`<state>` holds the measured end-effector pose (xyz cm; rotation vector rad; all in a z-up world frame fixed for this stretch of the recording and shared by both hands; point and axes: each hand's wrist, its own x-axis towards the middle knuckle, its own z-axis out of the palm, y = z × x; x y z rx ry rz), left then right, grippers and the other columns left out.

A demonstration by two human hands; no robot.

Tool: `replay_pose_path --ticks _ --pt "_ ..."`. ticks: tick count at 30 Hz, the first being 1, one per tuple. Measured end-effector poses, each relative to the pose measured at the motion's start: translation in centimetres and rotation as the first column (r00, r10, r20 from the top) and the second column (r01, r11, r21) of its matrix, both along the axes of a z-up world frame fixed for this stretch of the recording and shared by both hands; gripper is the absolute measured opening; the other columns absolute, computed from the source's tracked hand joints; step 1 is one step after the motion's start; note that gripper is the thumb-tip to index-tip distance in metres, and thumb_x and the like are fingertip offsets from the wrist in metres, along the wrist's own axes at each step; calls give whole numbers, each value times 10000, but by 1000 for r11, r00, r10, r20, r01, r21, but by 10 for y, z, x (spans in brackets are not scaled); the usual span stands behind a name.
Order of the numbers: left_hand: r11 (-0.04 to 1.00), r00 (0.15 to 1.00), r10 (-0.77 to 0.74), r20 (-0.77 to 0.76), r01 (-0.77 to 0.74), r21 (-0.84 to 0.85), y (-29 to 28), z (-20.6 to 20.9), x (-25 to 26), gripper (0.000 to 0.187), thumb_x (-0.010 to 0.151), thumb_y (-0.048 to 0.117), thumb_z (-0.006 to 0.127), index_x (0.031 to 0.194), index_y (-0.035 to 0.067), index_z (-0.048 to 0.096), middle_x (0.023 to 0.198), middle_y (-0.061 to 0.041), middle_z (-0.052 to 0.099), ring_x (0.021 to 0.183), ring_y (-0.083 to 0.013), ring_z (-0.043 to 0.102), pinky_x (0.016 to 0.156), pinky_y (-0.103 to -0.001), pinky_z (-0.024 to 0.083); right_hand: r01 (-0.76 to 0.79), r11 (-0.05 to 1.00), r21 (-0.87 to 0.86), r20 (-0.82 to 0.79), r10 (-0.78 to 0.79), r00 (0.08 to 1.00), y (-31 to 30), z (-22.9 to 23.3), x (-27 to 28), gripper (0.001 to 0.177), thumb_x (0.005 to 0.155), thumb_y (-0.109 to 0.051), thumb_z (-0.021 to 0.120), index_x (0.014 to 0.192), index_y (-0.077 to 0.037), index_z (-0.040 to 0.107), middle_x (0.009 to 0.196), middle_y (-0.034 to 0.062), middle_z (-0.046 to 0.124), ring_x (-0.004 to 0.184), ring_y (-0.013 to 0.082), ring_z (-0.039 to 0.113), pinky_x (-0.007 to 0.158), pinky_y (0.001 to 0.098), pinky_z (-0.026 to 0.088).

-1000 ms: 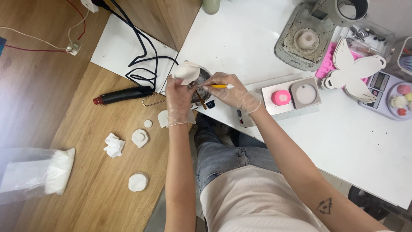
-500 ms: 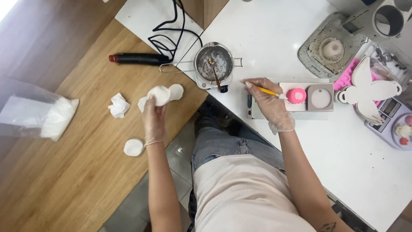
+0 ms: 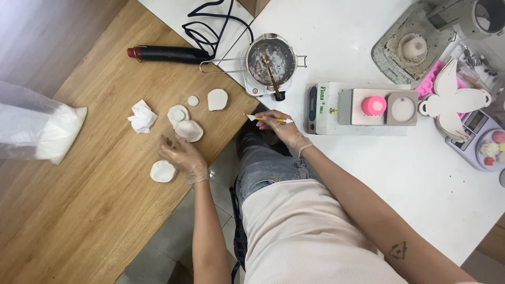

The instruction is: Clean and shape decorative wax pieces using a small sculpting tool.

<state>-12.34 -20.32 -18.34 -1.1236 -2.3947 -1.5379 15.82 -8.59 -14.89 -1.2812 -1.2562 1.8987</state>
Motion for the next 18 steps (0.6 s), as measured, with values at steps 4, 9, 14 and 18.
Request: replay_pose_path --ticks 4,9,14,18 --pt "940 941 -11 337 124 -317 -3 31 44 400 1103 166 589 1462 34 474 981 -153 692 809 -253 686 723 -396 587 157 979 -130 -78 -168 983 2 -16 -14 226 1020 -135 621 1165 29 673 1162 126 724 1037 178 717 984 324 550" --pt "688 886 -375 272 463 -559 12 35 90 743 1076 290 639 1671 145 218 1061 -249 721 861 -398 706 772 -527 574 308 934 -182 -66 -324 944 -4 -22 -22 282 987 -141 674 1205 37 693 1176 130 732 1040 171 725 1008 307 584" --pt "674 853 -519 54 447 -589 25 1 110 970 929 259 691 1635 82 50 1100 -213 719 815 -377 729 660 -527 589 328 912 -248 -52 -350 935 -9 -20 -25 339 983 -167 675 1263 24 676 1204 126 730 1069 167 717 1001 299 556" --pt "558 865 -482 140 426 -712 32 11 120 1027 907 237 708 1618 78 -15 1065 -207 718 677 -344 721 555 -470 593 351 853 -386 -33 -393 919 -14 -14 -28 389 972 -190 674 1303 14 660 1175 123 733 1059 180 715 989 291 590"
